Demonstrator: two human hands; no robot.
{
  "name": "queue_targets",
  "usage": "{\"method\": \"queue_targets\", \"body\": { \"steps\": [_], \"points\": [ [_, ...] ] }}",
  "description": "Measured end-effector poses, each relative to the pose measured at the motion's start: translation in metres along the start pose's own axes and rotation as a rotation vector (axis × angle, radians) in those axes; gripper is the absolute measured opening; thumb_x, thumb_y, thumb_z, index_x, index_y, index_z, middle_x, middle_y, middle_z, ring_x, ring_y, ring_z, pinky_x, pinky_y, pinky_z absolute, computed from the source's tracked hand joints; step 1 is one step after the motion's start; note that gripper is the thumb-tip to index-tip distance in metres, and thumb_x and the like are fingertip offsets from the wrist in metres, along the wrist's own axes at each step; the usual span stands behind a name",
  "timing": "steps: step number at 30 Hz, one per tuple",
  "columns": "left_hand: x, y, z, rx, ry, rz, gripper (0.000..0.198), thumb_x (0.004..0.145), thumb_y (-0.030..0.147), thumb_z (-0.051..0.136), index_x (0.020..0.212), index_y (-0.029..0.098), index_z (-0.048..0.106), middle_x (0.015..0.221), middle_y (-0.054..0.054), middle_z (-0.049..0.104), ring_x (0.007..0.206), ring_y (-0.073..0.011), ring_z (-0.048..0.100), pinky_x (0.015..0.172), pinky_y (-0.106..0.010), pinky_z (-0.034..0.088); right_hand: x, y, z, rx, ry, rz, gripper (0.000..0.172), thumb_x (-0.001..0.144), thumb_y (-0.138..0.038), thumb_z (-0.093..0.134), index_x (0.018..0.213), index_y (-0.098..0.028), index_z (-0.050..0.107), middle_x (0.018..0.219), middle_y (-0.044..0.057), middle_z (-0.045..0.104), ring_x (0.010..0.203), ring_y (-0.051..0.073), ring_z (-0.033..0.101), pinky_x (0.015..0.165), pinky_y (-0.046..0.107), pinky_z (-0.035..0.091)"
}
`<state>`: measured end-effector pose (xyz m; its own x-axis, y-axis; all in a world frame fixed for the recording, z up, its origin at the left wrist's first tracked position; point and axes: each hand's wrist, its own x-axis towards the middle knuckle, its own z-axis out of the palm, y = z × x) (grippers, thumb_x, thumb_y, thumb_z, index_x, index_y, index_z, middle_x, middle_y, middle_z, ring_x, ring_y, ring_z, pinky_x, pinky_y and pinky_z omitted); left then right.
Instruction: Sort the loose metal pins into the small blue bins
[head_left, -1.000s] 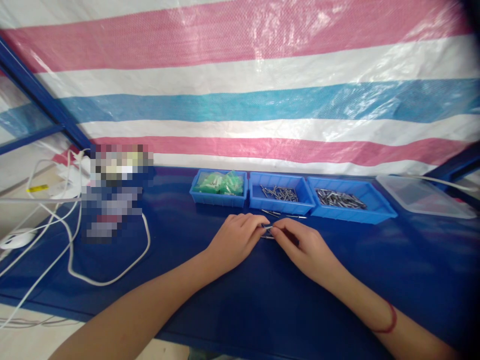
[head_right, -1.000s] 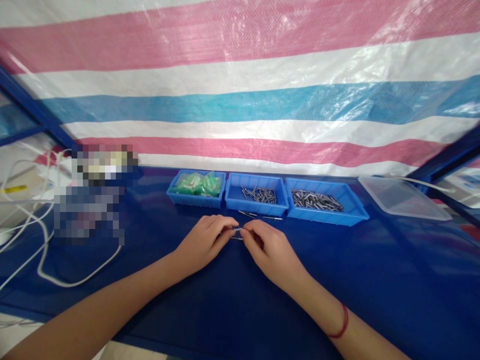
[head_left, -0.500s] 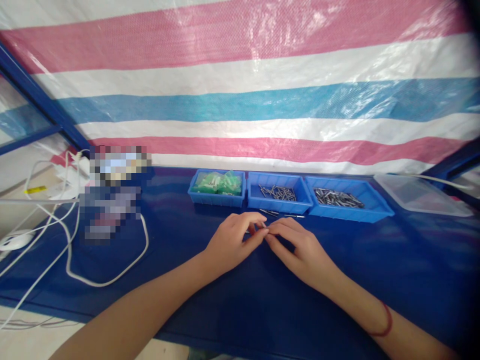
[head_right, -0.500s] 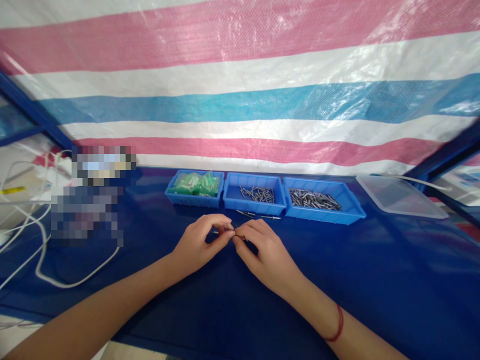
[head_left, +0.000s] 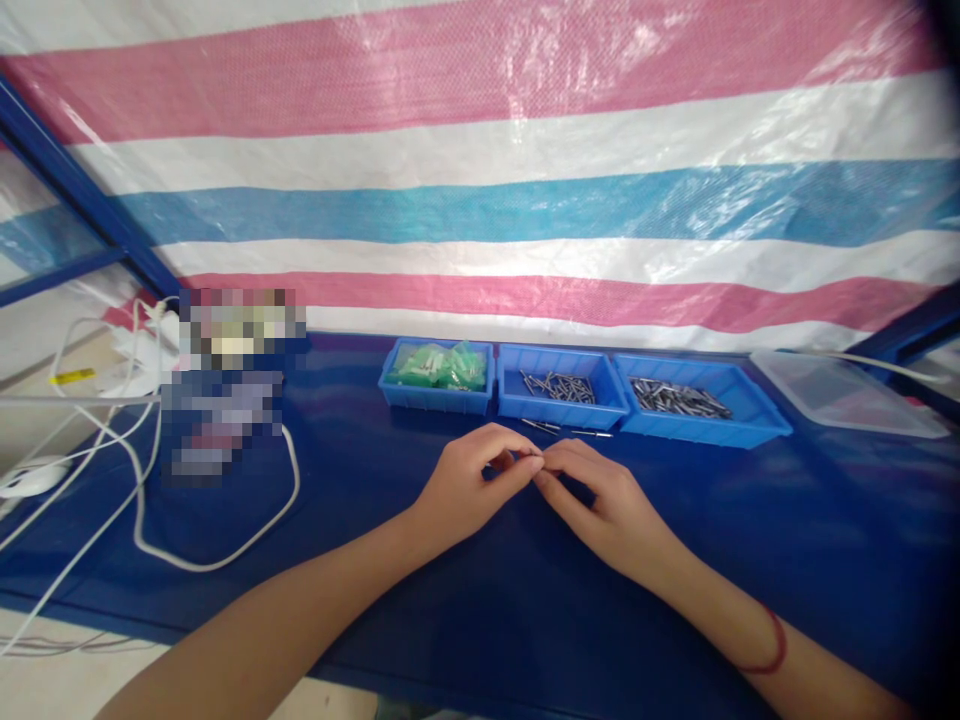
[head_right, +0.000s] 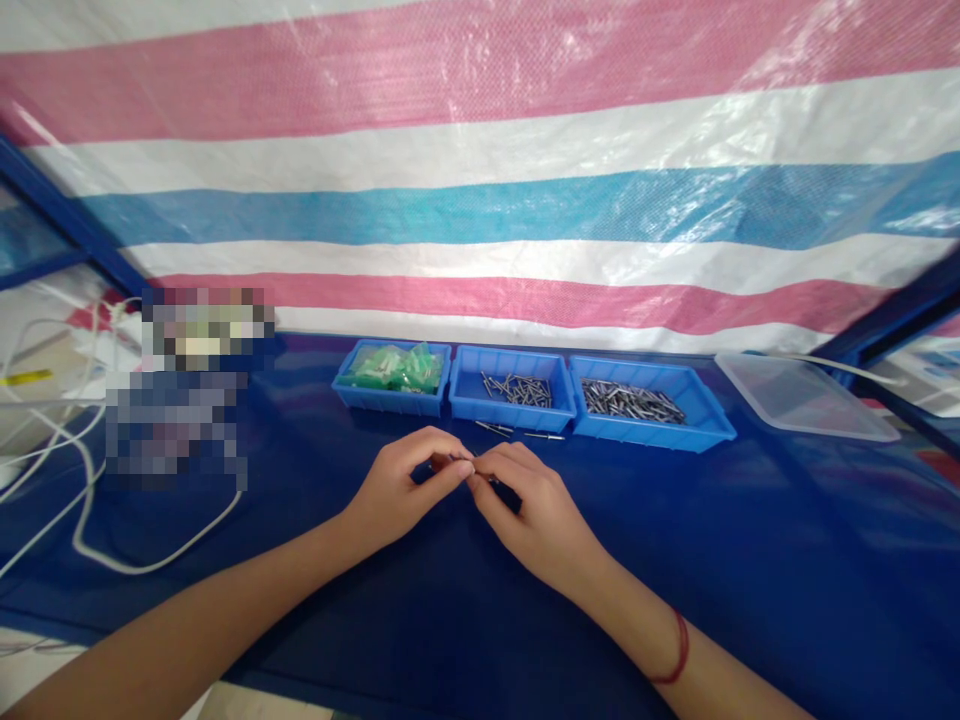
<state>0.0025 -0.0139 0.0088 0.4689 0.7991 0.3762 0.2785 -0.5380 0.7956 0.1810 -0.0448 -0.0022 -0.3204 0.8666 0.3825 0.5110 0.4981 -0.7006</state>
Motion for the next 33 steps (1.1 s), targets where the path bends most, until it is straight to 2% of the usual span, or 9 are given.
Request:
{"method": "queue_targets", "body": {
  "steps": [12,17,20,24,25,27,29,31,33],
  "points": [
    [0.001,-0.004,-0.002,0.021,0.027,0.071,0.013,0.090,0.024,0.053,0.093,0.015,0.063,0.091,-0.005,0.061,0.078,-0.0120,0.057,0.070,-0.023,0.048,0.000,0.005,-0.003,0.010,0.167,0.054,0.011,0.088,-0.030,0.057,0.083,-0.021,0.062,0.076,0.003,0.063,0.069,0.015,0.057,0.063,0.029,0.047],
    [0.001,-0.006,-0.001,0.107,-0.063,0.021,0.015,0.091,0.026,0.050,0.095,0.016,0.062,0.087,-0.004,0.063,0.078,-0.0132,0.058,0.073,-0.025,0.046,0.002,0.006,-0.011,-0.038,0.170,0.027,0.015,0.090,-0.031,0.053,0.086,-0.021,0.064,0.083,0.004,0.066,0.076,0.017,0.060,0.069,0.030,0.048],
    [0.000,-0.007,0.000,0.249,-0.114,0.020,0.021,0.090,0.028,0.053,0.107,0.018,0.059,0.091,-0.004,0.066,0.088,-0.0173,0.058,0.081,-0.031,0.044,0.005,0.015,-0.030,-0.112,0.269,0.071,0.016,0.089,-0.033,0.054,0.087,-0.021,0.065,0.087,0.005,0.068,0.080,0.019,0.061,0.071,0.031,0.048],
    [-0.002,-0.010,0.000,0.479,-0.178,0.051,0.031,0.090,0.034,0.053,0.118,0.023,0.058,0.112,-0.006,0.062,0.108,-0.0235,0.051,0.090,-0.039,0.038,0.002,0.045,-0.077,-0.370,0.628,0.316,0.024,0.086,-0.042,0.056,0.092,-0.020,0.066,0.084,0.007,0.068,0.072,0.022,0.062,0.065,0.035,0.047],
    [-0.003,-0.011,-0.001,0.526,-0.196,0.053,0.031,0.090,0.036,0.053,0.118,0.023,0.059,0.115,-0.006,0.061,0.110,-0.0244,0.049,0.090,-0.040,0.038,0.000,0.054,-0.089,-0.493,0.657,0.371,0.027,0.087,-0.043,0.053,0.094,-0.021,0.066,0.082,0.007,0.068,0.071,0.024,0.062,0.065,0.037,0.046],
    [-0.003,-0.014,-0.001,0.598,-0.227,0.049,0.031,0.089,0.038,0.053,0.116,0.024,0.061,0.118,-0.006,0.059,0.111,-0.0254,0.047,0.089,-0.041,0.036,-0.005,0.071,-0.109,-0.709,0.564,0.400,0.031,0.089,-0.046,0.045,0.093,-0.023,0.066,0.079,0.010,0.066,0.074,0.030,0.062,0.061,0.041,0.042],
    [-0.003,-0.016,-0.002,0.635,-0.252,0.044,0.031,0.090,0.040,0.053,0.115,0.024,0.062,0.118,-0.006,0.059,0.110,-0.0254,0.047,0.088,-0.041,0.035,-0.008,0.082,-0.118,-0.818,0.558,0.362,0.029,0.088,-0.047,0.046,0.091,-0.026,0.064,0.076,0.009,0.064,0.072,0.033,0.061,0.059,0.043,0.041],
    [-0.003,-0.017,-0.002,0.648,-0.270,0.046,0.028,0.091,0.039,0.051,0.112,0.025,0.064,0.116,-0.005,0.060,0.107,-0.0243,0.048,0.086,-0.039,0.035,-0.007,0.083,-0.118,-0.818,0.556,0.306,0.025,0.087,-0.046,0.048,0.093,-0.027,0.064,0.078,0.008,0.064,0.074,0.035,0.061,0.062,0.046,0.041],
    [-0.002,-0.016,-0.003,0.654,-0.279,0.056,0.025,0.092,0.037,0.050,0.107,0.025,0.065,0.113,-0.005,0.060,0.103,-0.0227,0.049,0.083,-0.037,0.035,-0.004,0.073,-0.109,-0.752,0.537,0.280,0.024,0.086,-0.043,0.048,0.095,-0.027,0.063,0.083,0.008,0.065,0.079,0.037,0.060,0.067,0.049,0.042]
  ]
}}
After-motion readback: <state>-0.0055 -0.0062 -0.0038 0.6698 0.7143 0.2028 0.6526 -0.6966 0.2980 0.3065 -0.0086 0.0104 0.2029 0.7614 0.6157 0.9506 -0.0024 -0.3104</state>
